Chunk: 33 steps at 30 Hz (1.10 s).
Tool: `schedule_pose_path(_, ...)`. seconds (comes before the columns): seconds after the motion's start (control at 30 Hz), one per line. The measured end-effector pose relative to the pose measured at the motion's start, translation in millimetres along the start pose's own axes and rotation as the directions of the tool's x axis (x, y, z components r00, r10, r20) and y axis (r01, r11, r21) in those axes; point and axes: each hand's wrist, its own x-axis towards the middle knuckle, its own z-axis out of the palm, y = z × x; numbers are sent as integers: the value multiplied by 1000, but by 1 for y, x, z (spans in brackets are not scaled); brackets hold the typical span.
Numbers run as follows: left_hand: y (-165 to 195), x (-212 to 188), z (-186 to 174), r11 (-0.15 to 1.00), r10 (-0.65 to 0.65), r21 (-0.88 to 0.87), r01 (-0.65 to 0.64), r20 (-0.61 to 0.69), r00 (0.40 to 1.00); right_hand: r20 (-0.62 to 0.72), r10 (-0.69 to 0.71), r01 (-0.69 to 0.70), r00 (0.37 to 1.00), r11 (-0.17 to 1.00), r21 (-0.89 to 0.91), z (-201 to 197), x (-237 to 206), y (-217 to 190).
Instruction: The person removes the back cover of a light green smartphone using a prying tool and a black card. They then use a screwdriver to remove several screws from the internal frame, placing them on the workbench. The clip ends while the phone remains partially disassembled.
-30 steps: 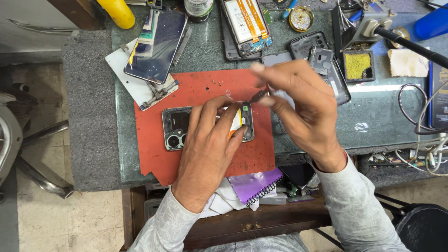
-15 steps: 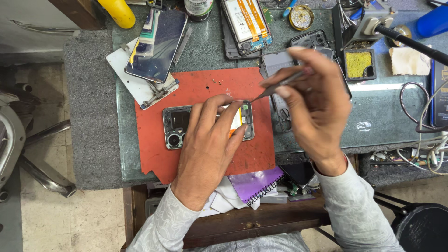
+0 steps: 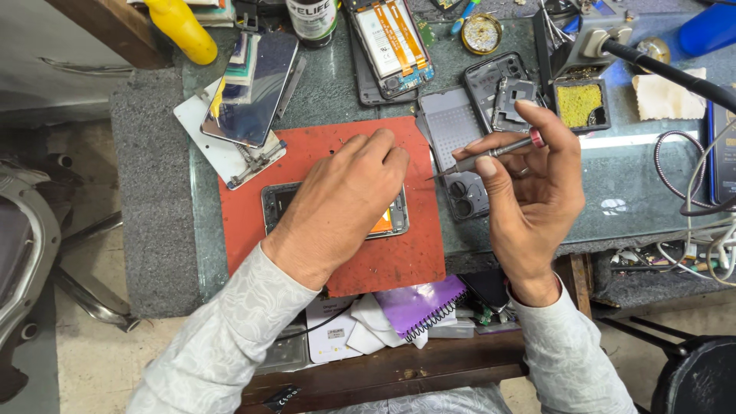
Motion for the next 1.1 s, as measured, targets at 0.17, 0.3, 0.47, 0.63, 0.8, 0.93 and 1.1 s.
schedule_pose_path(0.17,0,8,0,993,50,104,-56,60,997,-8,-1,1,1000,1000,13,0,-1,2)
schedule_pose_path(0.3,0,15,1,989,56,132,-71,119,991,-5,-4,5,1000,1000,31,1,-1,0)
schedule_pose_path(0.47,-3,17,-1,987,75,132,-94,140,987,-8,7,-7,1000,1000,16,1,-1,-1)
schedule_pose_path(0.63,-5,15,1,989,79,117,-93,114,990,-4,7,-7,1000,1000,25,2,0,-2)
schedule_pose_path(0.8,-8,10,3,986,97,130,-105,70,993,-18,0,0,1000,1000,19,4,-1,-3)
schedule_pose_path(0.93,-10,4,5,984,107,146,-107,12,994,-45,4,-4,999,1000,-3,5,-2,-3)
schedule_pose_path(1.1,-15,-3,5,997,44,-62,-46,-47,998,-36,0,1,999,1000,24,6,-1,-2)
